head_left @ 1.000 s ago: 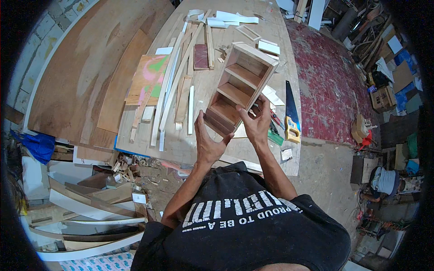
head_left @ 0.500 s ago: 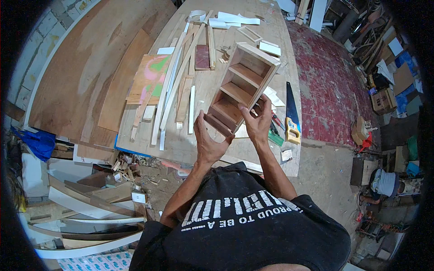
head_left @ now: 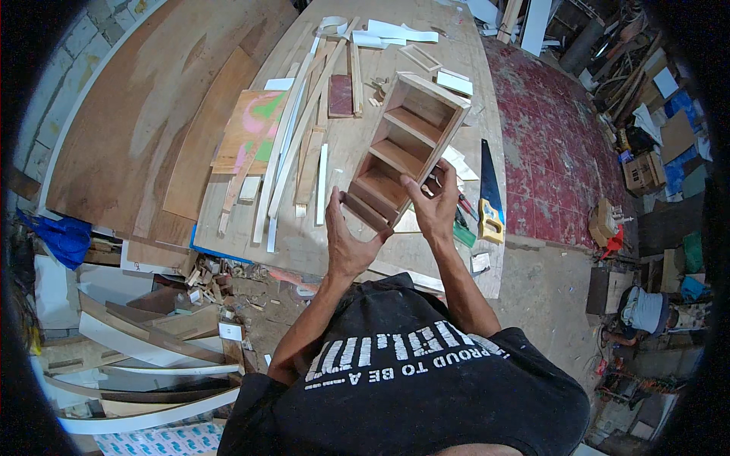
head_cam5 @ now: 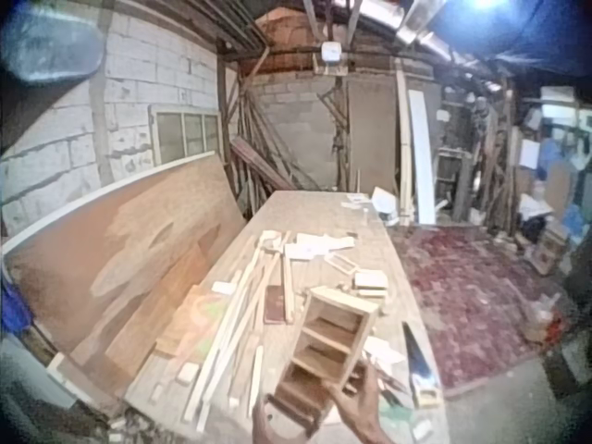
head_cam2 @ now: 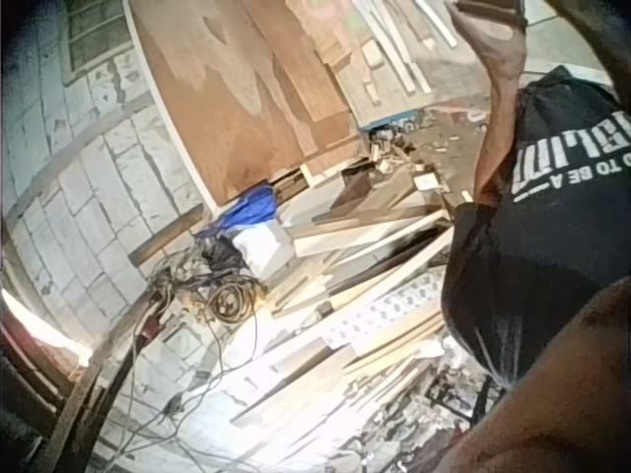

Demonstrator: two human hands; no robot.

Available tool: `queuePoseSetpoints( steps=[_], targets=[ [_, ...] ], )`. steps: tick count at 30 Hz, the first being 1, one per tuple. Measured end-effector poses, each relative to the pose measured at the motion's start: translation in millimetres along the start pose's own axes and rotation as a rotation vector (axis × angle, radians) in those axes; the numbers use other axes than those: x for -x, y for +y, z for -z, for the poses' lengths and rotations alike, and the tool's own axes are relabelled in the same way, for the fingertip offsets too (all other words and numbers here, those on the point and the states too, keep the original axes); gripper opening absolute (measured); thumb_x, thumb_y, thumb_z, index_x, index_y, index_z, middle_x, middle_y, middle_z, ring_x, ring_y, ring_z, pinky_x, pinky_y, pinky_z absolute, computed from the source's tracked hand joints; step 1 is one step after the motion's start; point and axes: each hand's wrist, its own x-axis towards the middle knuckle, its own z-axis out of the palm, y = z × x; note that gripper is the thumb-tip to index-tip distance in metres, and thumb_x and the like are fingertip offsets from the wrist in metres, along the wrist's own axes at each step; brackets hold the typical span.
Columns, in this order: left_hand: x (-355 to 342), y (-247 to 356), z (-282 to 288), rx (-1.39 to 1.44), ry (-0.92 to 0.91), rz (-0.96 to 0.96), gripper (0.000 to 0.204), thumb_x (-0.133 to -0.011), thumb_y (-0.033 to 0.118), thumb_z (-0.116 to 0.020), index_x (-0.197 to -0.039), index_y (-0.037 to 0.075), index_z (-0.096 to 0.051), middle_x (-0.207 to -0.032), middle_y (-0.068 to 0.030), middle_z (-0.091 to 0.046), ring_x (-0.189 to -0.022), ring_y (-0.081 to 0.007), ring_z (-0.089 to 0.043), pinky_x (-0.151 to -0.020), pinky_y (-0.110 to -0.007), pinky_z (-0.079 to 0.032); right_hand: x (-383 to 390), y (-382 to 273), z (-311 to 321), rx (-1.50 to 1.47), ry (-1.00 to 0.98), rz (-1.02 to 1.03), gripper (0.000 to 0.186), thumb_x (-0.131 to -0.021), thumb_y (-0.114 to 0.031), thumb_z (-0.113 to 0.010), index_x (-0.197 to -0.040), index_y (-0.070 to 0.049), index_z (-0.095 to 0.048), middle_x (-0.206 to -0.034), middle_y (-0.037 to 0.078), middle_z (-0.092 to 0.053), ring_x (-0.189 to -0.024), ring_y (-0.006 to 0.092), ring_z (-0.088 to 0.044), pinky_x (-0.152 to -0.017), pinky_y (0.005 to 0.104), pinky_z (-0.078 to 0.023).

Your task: Assembling and checking the fit of wooden pieces for a small shelving unit.

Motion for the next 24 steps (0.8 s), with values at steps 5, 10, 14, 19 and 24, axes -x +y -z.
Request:
queuePoseSetpoints(
  steps=[5, 10, 14, 19, 24],
  targets=[
    [-3.3, -7.0, -11.9, -0.006, 0.024, -0.015, 0.126, -0.063, 0.049, -0.089, -0.148, -0.009, -0.017, -0.141, -0.0286, -0.037, -0.132, -0.0404, -0.04, -0.111, -0.047, -0.033, 4.6, -8.1, -3.4, -0.011, -0.018, -0.021, 0.068, -0.079, -0.013, -0.08, -0.131, 0.004, -0.04, -0.119, 0.022, -0.059, -0.105, 0.0273, -0.065, -0.087, 0.0361, -0.056],
    [-4.1, -2.5, -10.1, -0.036, -0.013, -0.009, 0.126, -0.063, 0.046, -0.09, -0.149, -0.009, -0.014, -0.144, -0.029, -0.034, -0.135, -0.0402, -0.036, -0.113, -0.047, -0.031, 4.1, -1.9, -3.4, 0.049, -0.002, -0.002, 0.07, -0.077, -0.013, -0.081, -0.132, 0.004, -0.04, -0.12, 0.021, -0.059, -0.105, 0.0278, -0.065, -0.087, 0.037, -0.056],
    [-8.6, -5.0, -14.3, -0.011, -0.005, -0.014, 0.126, -0.064, 0.043, -0.09, -0.149, -0.007, -0.013, -0.148, -0.0293, -0.03, -0.139, -0.04, -0.032, -0.115, -0.046, -0.029, 6.2, 6.9, -5.7, 0.065, -0.031, 0.015, 0.071, -0.077, -0.013, -0.081, -0.132, 0.004, -0.04, -0.118, 0.021, -0.059, -0.106, 0.0278, -0.064, -0.088, 0.0372, -0.055],
    [-3.9, -10.5, -17.1, 0.005, -0.017, -0.001, 0.123, -0.066, 0.042, -0.089, -0.15, -0.006, -0.013, -0.149, -0.0288, -0.029, -0.139, -0.0408, -0.031, -0.115, -0.047, -0.028, 12.4, 19.1, -3.3, 0.009, -0.001, -0.015, 0.069, -0.079, -0.016, -0.082, -0.131, 0.005, -0.041, -0.12, 0.02, -0.059, -0.107, 0.0269, -0.063, -0.091, 0.0364, -0.053],
    [0.7, -37.0, -5.2, 0.25, -0.158, 0.196, 0.108, -0.073, 0.041, -0.085, -0.15, -0.003, -0.024, -0.141, -0.0261, -0.045, -0.132, -0.036, -0.044, -0.11, -0.046, -0.036, 5.5, 37.8, 22.7, -0.135, -0.094, -0.123, 0.069, -0.08, -0.016, -0.081, -0.133, 0.005, -0.043, -0.124, 0.018, -0.057, -0.111, 0.0255, -0.06, -0.095, 0.037, -0.051]
  ],
)
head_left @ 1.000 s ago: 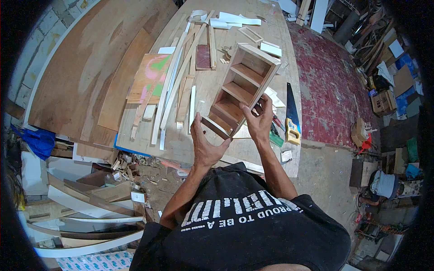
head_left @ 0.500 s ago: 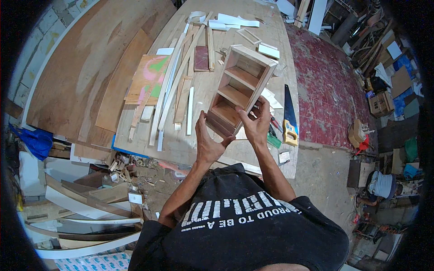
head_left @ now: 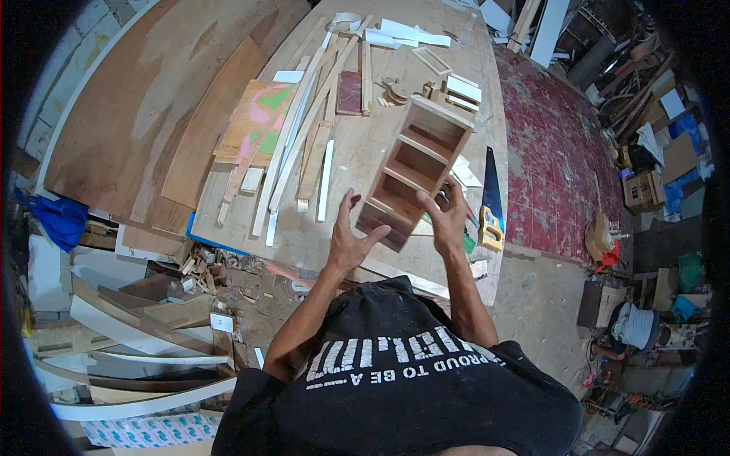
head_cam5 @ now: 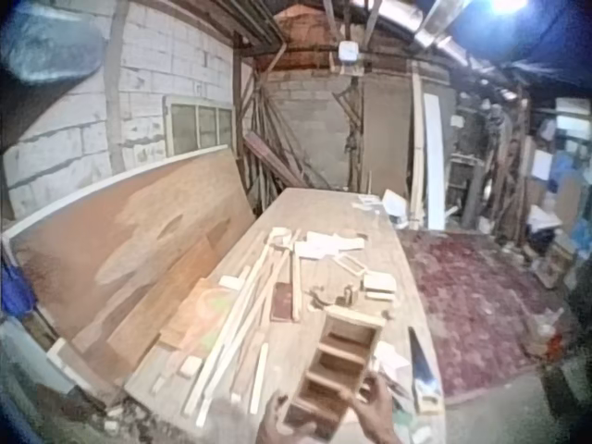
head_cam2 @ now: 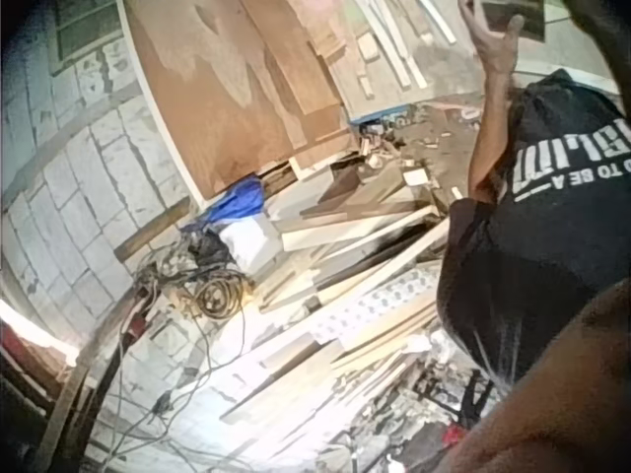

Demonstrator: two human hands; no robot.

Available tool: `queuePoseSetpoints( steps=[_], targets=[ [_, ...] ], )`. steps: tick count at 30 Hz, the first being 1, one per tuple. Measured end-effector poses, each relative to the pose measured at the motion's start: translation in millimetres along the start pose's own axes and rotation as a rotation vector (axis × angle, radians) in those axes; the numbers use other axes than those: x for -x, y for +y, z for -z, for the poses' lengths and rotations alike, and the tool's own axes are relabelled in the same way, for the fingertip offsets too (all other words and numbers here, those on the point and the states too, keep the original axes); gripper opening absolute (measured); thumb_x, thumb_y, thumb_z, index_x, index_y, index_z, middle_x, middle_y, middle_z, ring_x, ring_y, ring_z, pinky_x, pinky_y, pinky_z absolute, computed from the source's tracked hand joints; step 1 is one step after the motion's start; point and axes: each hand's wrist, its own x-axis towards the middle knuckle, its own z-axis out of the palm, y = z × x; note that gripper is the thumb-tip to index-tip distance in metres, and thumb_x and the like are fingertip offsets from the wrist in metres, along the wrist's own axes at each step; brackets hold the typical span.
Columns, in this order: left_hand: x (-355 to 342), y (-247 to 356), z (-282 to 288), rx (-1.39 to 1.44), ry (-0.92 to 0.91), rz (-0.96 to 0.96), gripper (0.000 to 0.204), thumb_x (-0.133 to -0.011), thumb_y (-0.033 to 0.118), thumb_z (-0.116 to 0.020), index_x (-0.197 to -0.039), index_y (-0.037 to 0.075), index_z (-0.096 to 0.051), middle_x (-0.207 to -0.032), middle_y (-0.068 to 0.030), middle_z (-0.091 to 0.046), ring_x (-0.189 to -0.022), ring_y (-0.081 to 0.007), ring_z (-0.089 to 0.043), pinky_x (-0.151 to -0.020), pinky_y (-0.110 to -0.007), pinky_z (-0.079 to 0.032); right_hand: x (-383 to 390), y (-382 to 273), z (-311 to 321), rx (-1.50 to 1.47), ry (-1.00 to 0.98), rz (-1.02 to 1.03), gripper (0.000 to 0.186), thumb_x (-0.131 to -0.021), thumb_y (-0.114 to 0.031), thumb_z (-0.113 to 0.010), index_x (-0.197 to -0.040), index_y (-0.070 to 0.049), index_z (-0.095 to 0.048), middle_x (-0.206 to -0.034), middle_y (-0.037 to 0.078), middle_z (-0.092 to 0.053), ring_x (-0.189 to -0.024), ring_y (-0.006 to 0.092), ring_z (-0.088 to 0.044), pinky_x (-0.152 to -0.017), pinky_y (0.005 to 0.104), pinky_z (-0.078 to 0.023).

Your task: Assembling and checking the fit of wooden pieces for a small shelving unit.

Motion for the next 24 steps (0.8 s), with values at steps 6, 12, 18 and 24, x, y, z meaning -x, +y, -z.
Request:
queuePoseSetpoints(
  steps=[6, 12, 18, 24],
  targets=[
    [8.8, -36.2, 8.0, 0.573, -0.457, 0.307, 0.09, -0.081, 0.029, -0.081, -0.149, 0.001, -0.03, -0.137, -0.0184, -0.051, -0.128, -0.0275, -0.049, -0.108, -0.038, -0.039, 1.2, 12.3, 37.3, -0.137, -0.165, -0.267, 0.062, -0.086, -0.021, -0.076, -0.135, 0.004, -0.048, -0.128, 0.016, -0.056, -0.117, 0.0245, -0.056, -0.096, 0.0373, -0.049],
    [19.9, -39.5, 0.8, 0.639, -0.447, 0.475, 0.069, -0.082, 0.017, -0.079, -0.139, -0.001, -0.045, -0.129, -0.0132, -0.058, -0.116, -0.0199, -0.057, -0.098, -0.034, -0.047, -1.0, 49.8, 32.3, -0.029, -0.186, -0.511, 0.069, -0.085, -0.036, -0.075, -0.137, 0.001, -0.049, -0.128, 0.02, -0.057, -0.121, 0.0272, -0.055, -0.094, 0.0457, -0.05],
    [25.8, -75.1, 15.2, 0.765, -0.299, 0.564, 0.056, -0.083, 0.017, -0.076, -0.129, -0.003, -0.052, -0.117, -0.0117, -0.064, -0.103, -0.0211, -0.064, -0.092, -0.035, -0.052, -15.9, 84.6, 16.0, -0.243, -0.376, -0.613, 0.081, -0.089, -0.047, -0.068, -0.149, -0.005, -0.033, -0.141, 0.016, -0.048, -0.122, 0.0287, -0.053, -0.102, 0.0433, -0.043],
    [36.5, -107.7, 39.2, 0.859, -0.116, 0.737, 0.05, -0.086, 0.021, -0.071, -0.128, 0.004, -0.05, -0.116, -0.0149, -0.063, -0.102, -0.0306, -0.065, -0.082, -0.05, -0.059, 33.3, 159.4, 89.2, 0.825, -0.632, -0.305, 0.048, -0.081, -0.035, -0.074, -0.11, 0.002, -0.067, -0.107, 0.022, -0.07, -0.098, 0.0349, -0.067, -0.086, 0.0418, -0.053]
  ],
)
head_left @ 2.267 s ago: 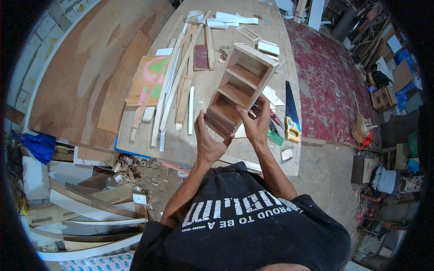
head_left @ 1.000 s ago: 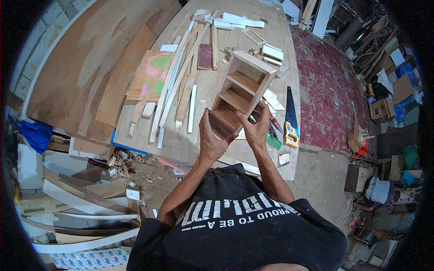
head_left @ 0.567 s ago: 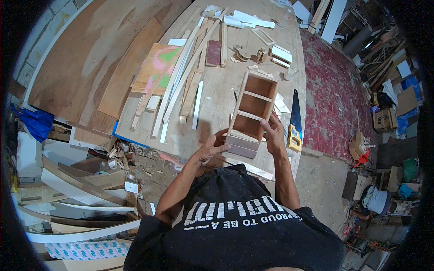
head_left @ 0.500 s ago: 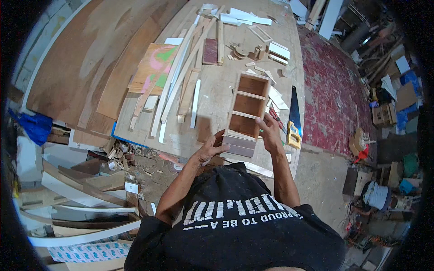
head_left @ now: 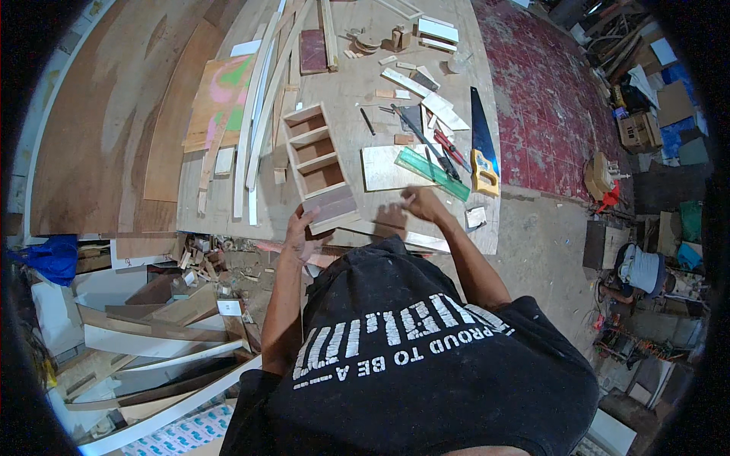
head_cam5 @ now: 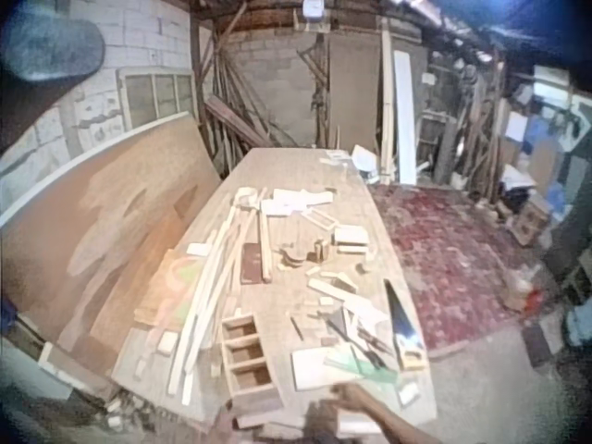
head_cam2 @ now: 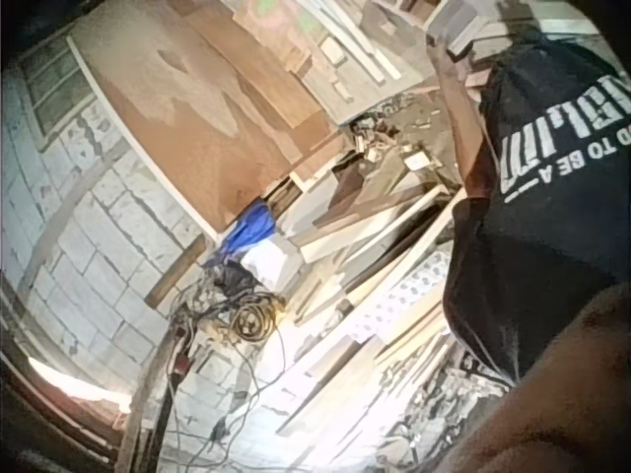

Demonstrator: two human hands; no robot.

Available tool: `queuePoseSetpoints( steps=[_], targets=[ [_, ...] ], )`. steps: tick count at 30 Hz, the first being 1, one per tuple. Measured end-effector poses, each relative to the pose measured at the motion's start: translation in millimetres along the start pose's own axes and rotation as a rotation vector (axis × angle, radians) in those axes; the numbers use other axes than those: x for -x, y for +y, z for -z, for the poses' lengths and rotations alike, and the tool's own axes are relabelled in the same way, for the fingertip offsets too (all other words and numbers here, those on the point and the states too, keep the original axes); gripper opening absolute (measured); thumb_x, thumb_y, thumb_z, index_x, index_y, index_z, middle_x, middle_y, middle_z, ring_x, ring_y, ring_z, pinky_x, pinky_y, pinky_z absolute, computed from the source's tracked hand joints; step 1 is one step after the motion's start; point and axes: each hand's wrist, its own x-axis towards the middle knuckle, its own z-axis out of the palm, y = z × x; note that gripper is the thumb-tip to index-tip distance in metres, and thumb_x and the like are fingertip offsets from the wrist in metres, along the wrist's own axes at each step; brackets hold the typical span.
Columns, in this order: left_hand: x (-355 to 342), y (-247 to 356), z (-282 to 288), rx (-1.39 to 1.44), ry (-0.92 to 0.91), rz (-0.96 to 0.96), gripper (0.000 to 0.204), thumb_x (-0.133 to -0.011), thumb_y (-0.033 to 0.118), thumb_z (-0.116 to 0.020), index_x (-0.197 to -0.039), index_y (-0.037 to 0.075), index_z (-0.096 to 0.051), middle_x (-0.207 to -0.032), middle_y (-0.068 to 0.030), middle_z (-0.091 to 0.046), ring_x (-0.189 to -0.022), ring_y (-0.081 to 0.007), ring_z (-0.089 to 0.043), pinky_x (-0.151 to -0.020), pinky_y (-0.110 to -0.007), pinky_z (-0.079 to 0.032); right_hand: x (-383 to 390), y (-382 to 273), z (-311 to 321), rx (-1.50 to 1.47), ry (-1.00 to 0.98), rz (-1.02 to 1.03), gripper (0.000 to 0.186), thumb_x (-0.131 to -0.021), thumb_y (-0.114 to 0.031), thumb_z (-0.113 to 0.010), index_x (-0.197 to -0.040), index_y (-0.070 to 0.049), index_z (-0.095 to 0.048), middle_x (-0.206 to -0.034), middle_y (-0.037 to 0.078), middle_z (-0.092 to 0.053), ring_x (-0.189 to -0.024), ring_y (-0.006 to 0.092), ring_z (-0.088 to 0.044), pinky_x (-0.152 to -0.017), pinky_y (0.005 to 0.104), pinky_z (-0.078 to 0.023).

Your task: Assembling and checking the fit of wooden pieces for a small shelving unit.

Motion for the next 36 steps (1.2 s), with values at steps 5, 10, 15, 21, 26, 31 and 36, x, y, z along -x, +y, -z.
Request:
queuePoseSetpoints(
  steps=[5, 10, 15, 21, 26, 31, 36],
  targets=[
    [13.8, -4.5, 29.6, 0.026, 0.087, -0.056, 0.052, -0.087, 0.016, -0.069, -0.131, 0.001, -0.046, -0.121, -0.0177, -0.06, -0.108, -0.0343, -0.063, -0.083, -0.053, -0.058, 76.5, 27.7, -62.1, 0.261, 0.052, 0.041, 0.039, -0.078, -0.036, -0.075, -0.108, -0.012, -0.067, -0.109, 0.015, -0.06, -0.105, 0.0359, -0.058, -0.085, 0.0482, -0.049],
    [13.0, -5.6, 22.2, 0.011, 0.09, -0.053, 0.054, -0.089, 0.017, -0.065, -0.136, 0.003, -0.041, -0.126, -0.0184, -0.057, -0.112, -0.0353, -0.062, -0.088, -0.053, -0.058, 96.7, 40.4, -69.0, 0.306, 0.131, 0.015, 0.033, -0.083, -0.035, -0.07, -0.105, -0.012, -0.061, -0.11, 0.013, -0.058, -0.108, 0.0346, -0.055, -0.087, 0.0491, -0.046],
    [5.6, -10.2, 26.2, 0.015, 0.088, -0.04, 0.053, -0.091, 0.018, -0.062, -0.138, 0.005, -0.039, -0.13, -0.0184, -0.055, -0.116, -0.0373, -0.06, -0.09, -0.055, -0.056, 102.0, 38.7, -60.6, 0.3, 0.183, -0.019, 0.036, -0.086, -0.032, -0.067, -0.115, -0.014, -0.055, -0.102, 0.012, -0.058, -0.104, 0.0337, -0.056, -0.086, 0.0495, -0.043],
    [-5.3, -16.4, 14.5, 0.05, 0.096, 0.052, 0.055, -0.09, 0.017, -0.065, -0.138, 0.006, -0.039, -0.131, -0.0198, -0.053, -0.118, -0.0391, -0.056, -0.093, -0.061, -0.052, 148.2, 65.8, -29.8, 0.324, 0.296, -0.075, 0.035, -0.085, -0.025, -0.067, -0.119, -0.016, -0.058, -0.096, 0.01, -0.058, -0.096, 0.0315, -0.056, -0.083, 0.0486, -0.038],
    [-11.5, -19.4, 2.9, 0.051, 0.047, 0.113, 0.059, -0.088, 0.022, -0.07, -0.138, 0.008, -0.042, -0.131, -0.0172, -0.053, -0.12, -0.0376, -0.055, -0.094, -0.062, -0.05, 180.1, 81.0, 9.2, 0.276, 0.337, -0.128, 0.036, -0.085, -0.019, -0.069, -0.119, -0.014, -0.06, -0.098, 0.011, -0.06, -0.098, 0.0327, -0.057, -0.085, 0.0481, -0.038],
    [-35.0, -36.4, 25.0, -0.044, 0.047, 0.156, 0.064, -0.087, 0.026, -0.072, -0.14, 0.01, -0.041, -0.131, -0.0127, -0.054, -0.12, -0.0328, -0.055, -0.092, -0.061, -0.049, 173.2, 49.8, 37.1, 0.044, 0.316, 0.015, 0.043, -0.087, -0.017, -0.069, -0.127, -0.008, -0.058, -0.099, 0.013, -0.062, -0.093, 0.0353, -0.059, -0.085, 0.0448, -0.042],
    [-39.6, -37.7, 27.2, -0.024, -0.051, 0.139, 0.05, -0.091, 0.026, -0.066, -0.134, 0.006, -0.049, -0.116, -0.0088, -0.063, -0.107, -0.0238, -0.063, -0.089, -0.044, -0.056, 146.3, 38.2, 39.1, 0.056, 0.206, 0.037, 0.041, -0.086, -0.013, -0.068, -0.126, -0.008, -0.06, -0.099, 0.013, -0.063, -0.095, 0.034, -0.059, -0.087, 0.0447, -0.043]
  ],
)
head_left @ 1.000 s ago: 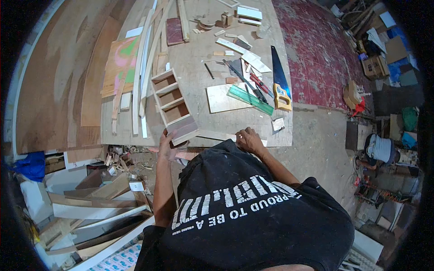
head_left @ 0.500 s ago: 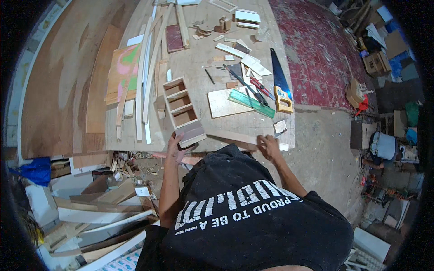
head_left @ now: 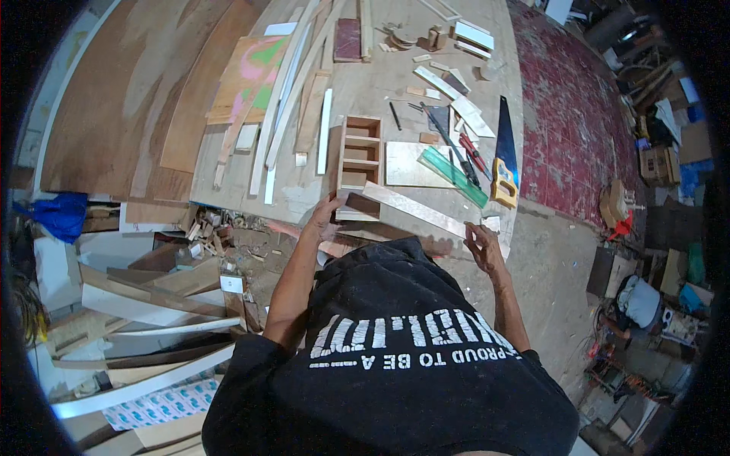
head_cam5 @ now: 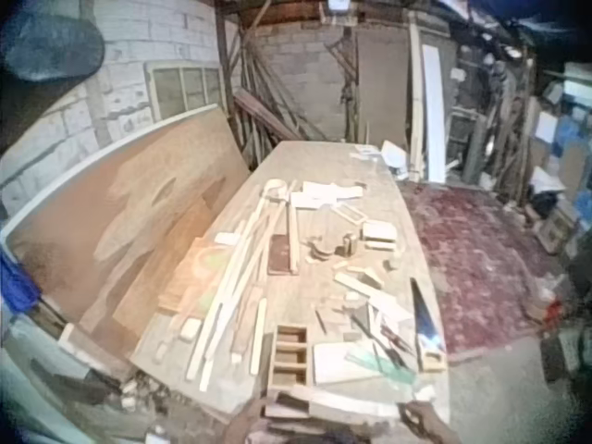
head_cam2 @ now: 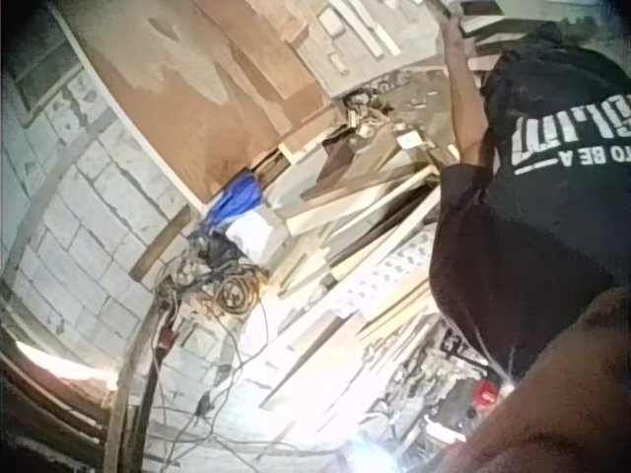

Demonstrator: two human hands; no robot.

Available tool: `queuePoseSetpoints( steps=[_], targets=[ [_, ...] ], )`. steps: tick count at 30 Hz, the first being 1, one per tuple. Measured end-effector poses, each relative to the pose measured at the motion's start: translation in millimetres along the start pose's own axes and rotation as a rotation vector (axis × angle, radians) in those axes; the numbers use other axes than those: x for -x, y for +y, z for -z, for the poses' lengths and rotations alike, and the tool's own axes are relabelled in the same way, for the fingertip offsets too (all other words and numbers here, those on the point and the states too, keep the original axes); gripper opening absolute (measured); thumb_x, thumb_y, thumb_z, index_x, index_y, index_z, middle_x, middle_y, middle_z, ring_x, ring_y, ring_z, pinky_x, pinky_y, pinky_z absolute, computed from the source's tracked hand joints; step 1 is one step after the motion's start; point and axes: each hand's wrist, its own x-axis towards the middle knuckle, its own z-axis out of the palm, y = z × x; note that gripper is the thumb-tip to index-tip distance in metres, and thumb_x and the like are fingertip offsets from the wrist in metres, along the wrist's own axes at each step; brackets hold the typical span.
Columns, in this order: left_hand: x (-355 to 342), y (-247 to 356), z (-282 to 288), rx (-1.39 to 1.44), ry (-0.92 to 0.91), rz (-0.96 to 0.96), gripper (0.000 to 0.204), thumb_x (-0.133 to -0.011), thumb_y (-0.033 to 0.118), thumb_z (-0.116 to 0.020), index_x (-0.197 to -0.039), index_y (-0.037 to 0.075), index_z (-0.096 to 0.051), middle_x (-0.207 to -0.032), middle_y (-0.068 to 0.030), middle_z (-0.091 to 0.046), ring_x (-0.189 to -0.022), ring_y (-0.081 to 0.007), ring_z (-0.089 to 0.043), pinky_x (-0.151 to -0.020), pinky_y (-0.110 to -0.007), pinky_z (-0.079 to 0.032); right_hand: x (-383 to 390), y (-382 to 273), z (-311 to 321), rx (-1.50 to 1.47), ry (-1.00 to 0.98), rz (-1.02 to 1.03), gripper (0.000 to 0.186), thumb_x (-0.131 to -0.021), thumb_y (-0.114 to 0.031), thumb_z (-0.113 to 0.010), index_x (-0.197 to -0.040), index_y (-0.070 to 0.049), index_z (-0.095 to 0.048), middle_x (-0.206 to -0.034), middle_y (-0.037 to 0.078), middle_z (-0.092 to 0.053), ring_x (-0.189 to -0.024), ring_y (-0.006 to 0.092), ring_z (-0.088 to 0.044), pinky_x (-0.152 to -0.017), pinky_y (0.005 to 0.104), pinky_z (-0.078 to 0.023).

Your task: Assembling and checking the fit of wooden pieces for a small shelving unit.

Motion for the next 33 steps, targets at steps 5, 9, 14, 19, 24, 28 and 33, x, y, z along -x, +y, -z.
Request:
queuePoseSetpoints(
  steps=[5, 9, 14, 19, 24, 28, 33],
  targets=[
    [-12.0, -9.7, 34.6, 0.233, 0.086, 0.078, 0.036, -0.096, 0.034, -0.059, -0.121, 0.008, -0.062, -0.104, -0.0086, -0.067, -0.095, -0.0221, -0.065, -0.082, -0.042, -0.056, -49.0, -7.9, -11.6, 0.08, -0.001, 0.312, 0.043, -0.079, -0.001, -0.07, -0.12, -0.002, -0.061, -0.093, 0.013, -0.065, -0.086, 0.0334, -0.061, -0.077, 0.043, -0.047],
    [0.4, -5.3, 5.5, 0.155, 0.232, -0.026, 0.032, -0.097, 0.032, -0.058, -0.118, 0.009, -0.065, -0.102, -0.0066, -0.067, -0.093, -0.0198, -0.064, -0.078, -0.04, -0.055, -68.8, -5.5, -22.6, 0.088, -0.024, 0.335, 0.042, -0.075, 0.001, -0.07, -0.116, -0.001, -0.064, -0.091, 0.013, -0.066, -0.082, 0.0335, -0.061, -0.076, 0.0423, -0.047],
    [-11.6, -25.6, 20.8, -0.227, 0.403, -0.161, 0.034, -0.099, 0.027, -0.055, -0.122, 0.004, -0.066, -0.113, -0.0062, -0.066, -0.098, -0.0167, -0.062, -0.083, -0.034, -0.053, -77.9, 2.6, -35.4, 0.012, -0.08, 0.257, 0.033, -0.082, -0.008, -0.064, -0.115, 0.0, -0.065, -0.087, 0.015, -0.065, -0.078, 0.0326, -0.061, -0.073, 0.043, -0.047],
    [5.0, -20.8, 17.5, -0.497, 0.524, -0.414, 0.035, -0.097, 0.024, -0.057, -0.123, 0.0, -0.065, -0.118, -0.0133, -0.068, -0.106, -0.0227, -0.063, -0.093, -0.032, -0.049, -82.0, -5.2, -41.2, 0.068, -0.182, 0.093, 0.036, -0.087, -0.021, -0.062, -0.121, -0.009, -0.063, -0.098, 0.013, -0.065, -0.097, 0.0337, -0.061, -0.088, 0.0445, -0.044],
    [13.6, -17.1, 3.9, -0.818, 0.541, -0.564, 0.03, -0.092, 0.014, -0.062, -0.115, -0.002, -0.068, -0.12, -0.0194, -0.067, -0.112, -0.0279, -0.063, -0.098, -0.034, -0.047, -86.1, -9.7, -35.9, 0.159, -0.189, 0.092, 0.04, -0.088, -0.02, -0.061, -0.127, -0.012, -0.061, -0.107, 0.012, -0.064, -0.105, 0.0316, -0.058, -0.095, 0.048, -0.039],
    [13.9, -25.9, 3.5, -0.91, 0.594, -0.676, 0.028, -0.089, 0.008, -0.062, -0.113, -0.004, -0.068, -0.117, -0.0204, -0.068, -0.111, -0.0286, -0.064, -0.099, -0.034, -0.047, -86.8, -13.9, -34.9, 0.212, -0.203, 0.08, 0.04, -0.089, -0.02, -0.059, -0.128, -0.012, -0.06, -0.11, 0.012, -0.063, -0.109, 0.0308, -0.056, -0.096, 0.0508, -0.036],
    [14.4, -32.9, 10.6, -0.835, 0.622, -0.637, 0.028, -0.09, 0.008, -0.061, -0.115, -0.004, -0.067, -0.115, -0.021, -0.068, -0.108, -0.0287, -0.066, -0.098, -0.034, -0.048, -82.5, -15.8, -31.3, 0.024, -0.124, 0.088, 0.035, -0.088, -0.018, -0.061, -0.122, -0.01, -0.063, -0.099, 0.013, -0.064, -0.096, 0.0331, -0.059, -0.087, 0.0456, -0.042]
  ],
)
